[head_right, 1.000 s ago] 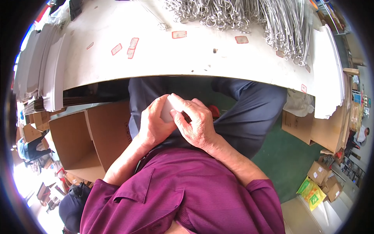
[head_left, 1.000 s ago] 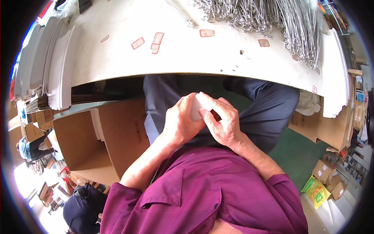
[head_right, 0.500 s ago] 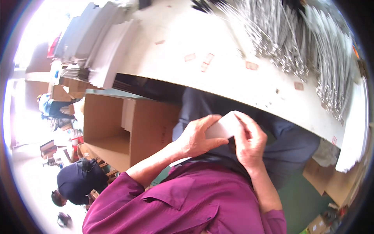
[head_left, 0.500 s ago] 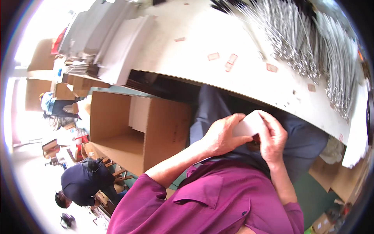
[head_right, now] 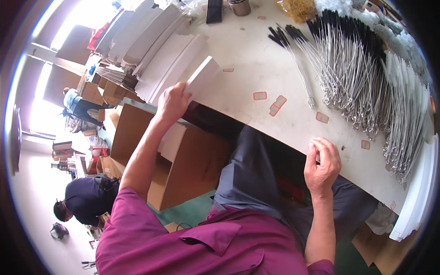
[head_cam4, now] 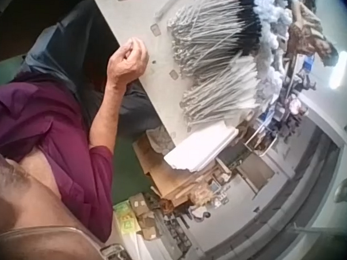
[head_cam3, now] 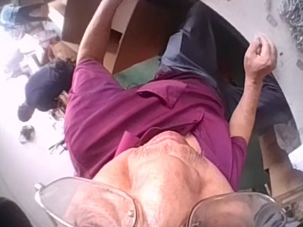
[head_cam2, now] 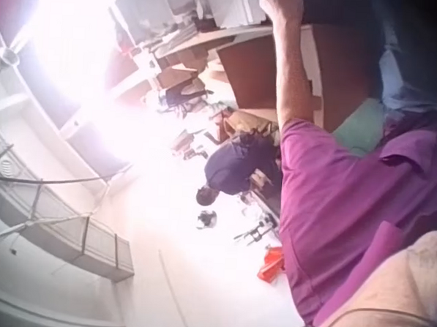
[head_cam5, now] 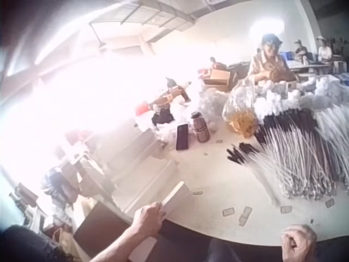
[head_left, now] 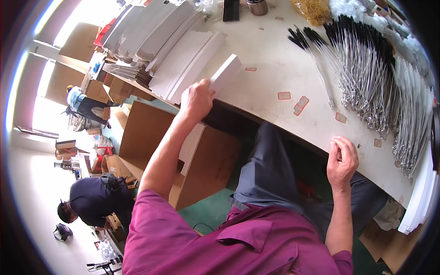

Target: Manually assembling cardboard boxes and packing multiple small brushes into them.

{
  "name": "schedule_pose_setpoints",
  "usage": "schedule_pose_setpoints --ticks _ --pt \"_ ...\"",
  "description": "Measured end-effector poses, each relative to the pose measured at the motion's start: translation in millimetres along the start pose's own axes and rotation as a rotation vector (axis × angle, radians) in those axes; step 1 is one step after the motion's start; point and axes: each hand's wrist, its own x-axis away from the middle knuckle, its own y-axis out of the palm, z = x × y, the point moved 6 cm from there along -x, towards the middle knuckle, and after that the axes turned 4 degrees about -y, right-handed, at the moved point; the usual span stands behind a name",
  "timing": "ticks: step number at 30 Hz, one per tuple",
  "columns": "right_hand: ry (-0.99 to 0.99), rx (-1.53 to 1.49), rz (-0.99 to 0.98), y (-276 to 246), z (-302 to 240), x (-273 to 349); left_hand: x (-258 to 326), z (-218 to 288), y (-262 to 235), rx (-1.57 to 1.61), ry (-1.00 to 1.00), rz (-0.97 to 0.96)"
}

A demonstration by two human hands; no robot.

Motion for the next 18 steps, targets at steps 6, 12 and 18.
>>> schedule_pose_setpoints --ticks 6,12,18 --pt "-0.027 0.065 0.019 1 1 5 -84 -37 14 -0.433 0.061 0.163" --pt "-0.059 0.104 0.026 1 0 5 -82 -31 22 -0.431 0.217 0.287" --pt "-0.070 0.070 0.014 -2 -2 4 -59 -9 16 -0.386 0.285 0.386"
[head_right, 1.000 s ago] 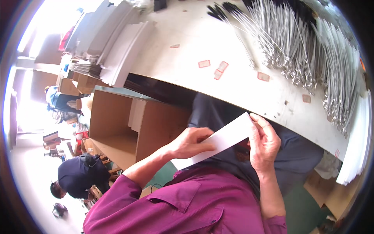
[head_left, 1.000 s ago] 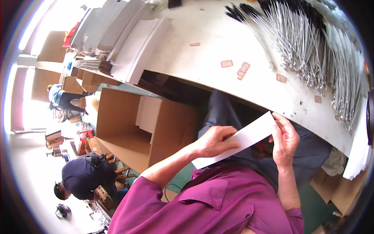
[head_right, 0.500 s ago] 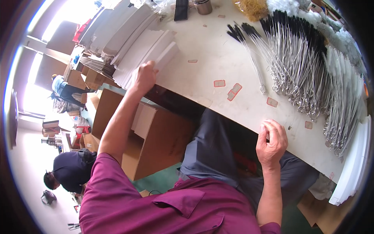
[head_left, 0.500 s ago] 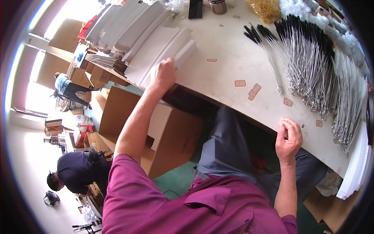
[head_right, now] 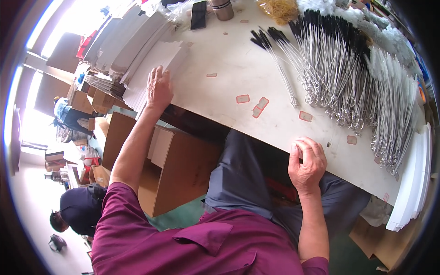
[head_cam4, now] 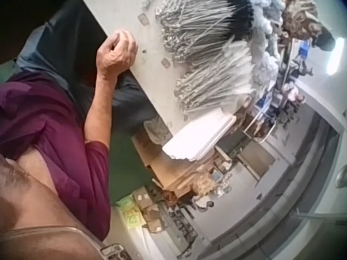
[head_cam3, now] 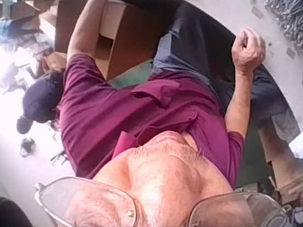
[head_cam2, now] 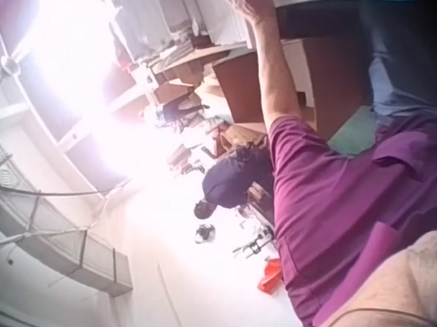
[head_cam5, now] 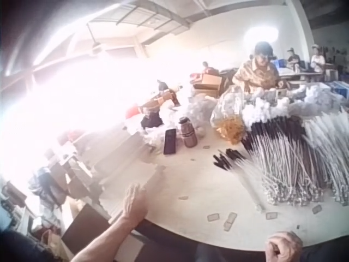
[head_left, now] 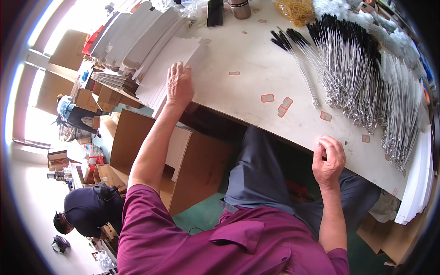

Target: Manually assembling cardboard boxes and packing multiple small brushes into them.

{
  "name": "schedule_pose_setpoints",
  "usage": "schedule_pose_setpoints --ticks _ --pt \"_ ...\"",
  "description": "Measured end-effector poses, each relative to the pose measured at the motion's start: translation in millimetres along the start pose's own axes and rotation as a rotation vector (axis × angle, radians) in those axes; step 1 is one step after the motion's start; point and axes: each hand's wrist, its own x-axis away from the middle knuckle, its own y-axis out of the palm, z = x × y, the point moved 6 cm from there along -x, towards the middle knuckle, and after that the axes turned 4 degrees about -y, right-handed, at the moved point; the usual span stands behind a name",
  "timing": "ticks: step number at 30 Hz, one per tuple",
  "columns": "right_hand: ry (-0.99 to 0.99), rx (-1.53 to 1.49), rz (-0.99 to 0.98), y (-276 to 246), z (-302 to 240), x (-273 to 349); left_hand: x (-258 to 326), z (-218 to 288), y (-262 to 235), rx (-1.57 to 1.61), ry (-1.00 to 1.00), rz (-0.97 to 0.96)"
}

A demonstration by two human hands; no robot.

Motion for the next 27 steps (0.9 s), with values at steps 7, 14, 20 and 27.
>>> schedule_pose_setpoints --ticks 7,14,20,27 --pt "-0.001 -0.011 -0.021 0 2 3 28 68 -41 0.480 0.057 0.025" --pt "0.004 -0.034 -0.041 1 1 5 110 -30 -87 0.273 -0.544 0.394" --pt "-0.048 -0.005 -0.023 2 0 5 183 -113 -7 0.572 -1.104 0.117" --pt "-0.032 -0.004 -0.023 4 1 7 157 -82 13 0.786 -1.255 0.010"
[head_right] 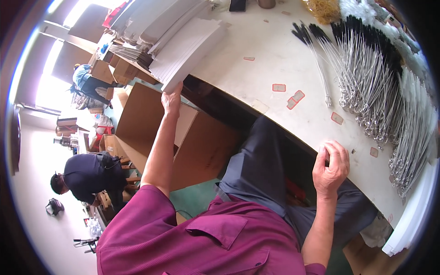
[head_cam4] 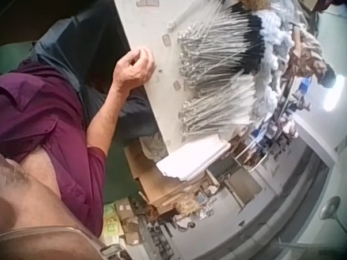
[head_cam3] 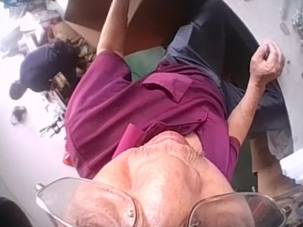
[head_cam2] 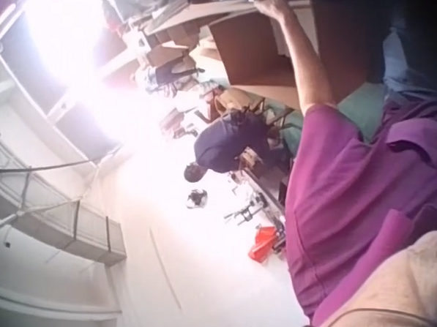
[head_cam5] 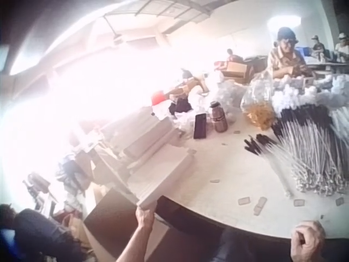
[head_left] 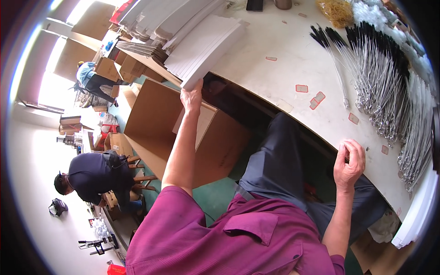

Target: Manually assembling cardboard boxes and packing multiple small brushes into them.

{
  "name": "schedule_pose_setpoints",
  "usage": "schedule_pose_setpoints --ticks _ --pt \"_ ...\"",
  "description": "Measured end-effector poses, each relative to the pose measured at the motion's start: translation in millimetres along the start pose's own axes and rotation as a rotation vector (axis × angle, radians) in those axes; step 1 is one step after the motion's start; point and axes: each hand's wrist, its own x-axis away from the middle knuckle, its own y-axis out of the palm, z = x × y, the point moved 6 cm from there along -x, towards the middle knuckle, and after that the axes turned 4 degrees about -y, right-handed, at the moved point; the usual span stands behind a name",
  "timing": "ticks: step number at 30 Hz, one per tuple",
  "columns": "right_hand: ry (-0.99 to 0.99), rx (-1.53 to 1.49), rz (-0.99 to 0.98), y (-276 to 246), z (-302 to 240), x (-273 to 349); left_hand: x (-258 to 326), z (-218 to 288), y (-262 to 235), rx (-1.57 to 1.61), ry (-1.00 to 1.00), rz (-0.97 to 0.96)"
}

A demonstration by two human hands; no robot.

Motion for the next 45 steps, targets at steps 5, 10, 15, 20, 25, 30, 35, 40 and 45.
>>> schedule_pose_setpoints --ticks 5,10,15,20,25,30,35,40,45 --pt "-0.023 0.020 0.013 -1 -2 -1 -3 7 7 -0.027 -0.024 0.035" --pt "-0.002 0.031 0.032 -3 2 1 -9 10 35 0.022 -0.006 0.024" --pt "-0.057 -0.055 0.068 1 -21 -16 -115 -64 -40 0.306 0.051 0.011" --pt "0.068 -0.215 0.143 -26 7 2 -22 -57 45 0.110 -0.233 -0.201" --pt "0.069 -0.201 0.221 -96 -4 10 58 -3 46 0.215 0.236 -0.309" --pt "0.360 0.293 0.421 -210 66 53 151 97 73 0.131 0.715 -0.432" --pt "0.635 1.044 0.072 -301 138 118 204 149 122 0.048 1.092 -0.376" --pt "0.771 1.238 -0.086 -336 156 157 221 131 174 0.316 0.692 -0.745" --pt "0.774 1.274 -0.094 -347 170 165 223 130 175 0.128 0.947 -0.606"
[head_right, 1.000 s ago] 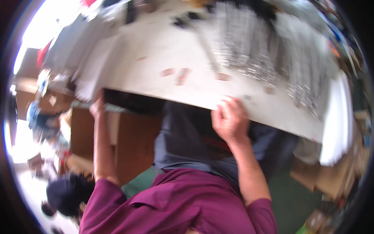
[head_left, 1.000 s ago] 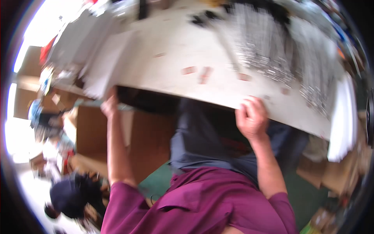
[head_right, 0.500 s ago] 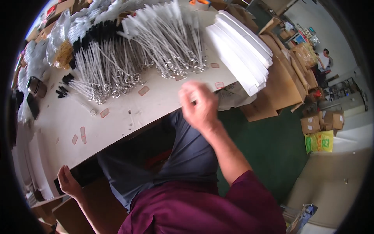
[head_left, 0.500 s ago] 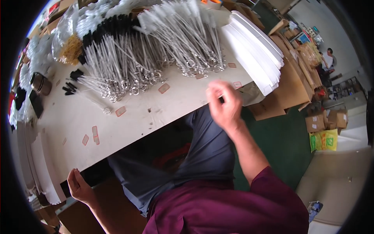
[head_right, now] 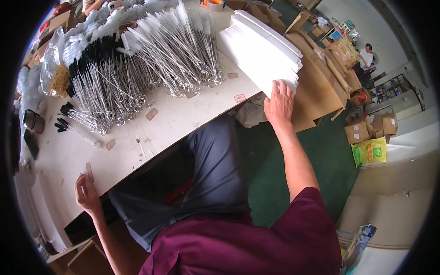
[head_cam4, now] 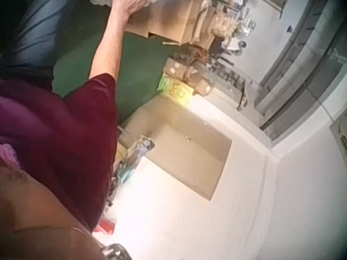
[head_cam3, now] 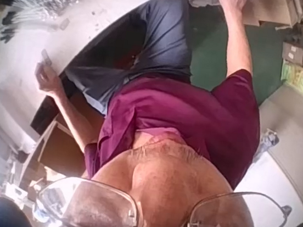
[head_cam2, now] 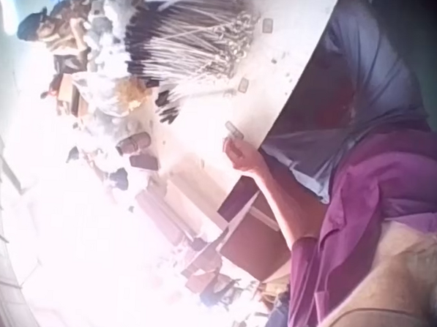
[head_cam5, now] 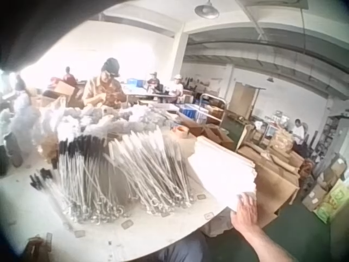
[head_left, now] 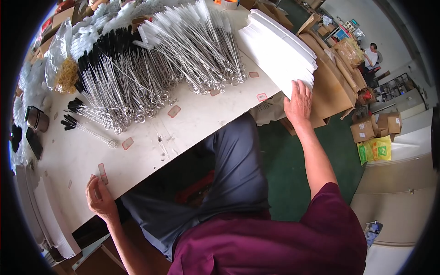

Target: Manually assembling cardboard boxes and packing multiple small brushes into them.

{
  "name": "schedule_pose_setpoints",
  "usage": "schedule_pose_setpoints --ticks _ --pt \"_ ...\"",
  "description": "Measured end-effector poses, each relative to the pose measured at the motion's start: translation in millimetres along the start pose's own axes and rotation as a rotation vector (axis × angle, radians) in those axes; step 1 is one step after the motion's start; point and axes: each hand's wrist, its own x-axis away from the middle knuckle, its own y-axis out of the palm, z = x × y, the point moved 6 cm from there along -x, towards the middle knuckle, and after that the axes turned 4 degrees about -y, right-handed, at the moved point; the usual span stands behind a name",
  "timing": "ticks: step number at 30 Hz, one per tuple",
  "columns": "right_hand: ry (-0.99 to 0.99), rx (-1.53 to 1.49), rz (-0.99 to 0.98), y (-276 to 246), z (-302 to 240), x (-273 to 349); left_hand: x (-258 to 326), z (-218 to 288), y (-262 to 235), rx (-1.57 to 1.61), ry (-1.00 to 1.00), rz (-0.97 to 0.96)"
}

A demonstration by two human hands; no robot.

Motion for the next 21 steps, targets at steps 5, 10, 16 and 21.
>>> schedule_pose_setpoints --ticks 5,10,16,21 --pt "-0.049 -0.010 0.087 0 5 -3 1 0 1 0.046 -0.012 0.009" --pt "-0.017 -0.064 0.025 -5 2 -6 3 -2 1 0.034 -0.012 0.030" --pt "0.026 -0.085 0.018 -23 6 -12 3 8 -1 -0.037 0.067 0.039" --pt "0.138 -0.127 -0.051 -22 14 -7 3 10 1 -0.035 0.074 0.038"
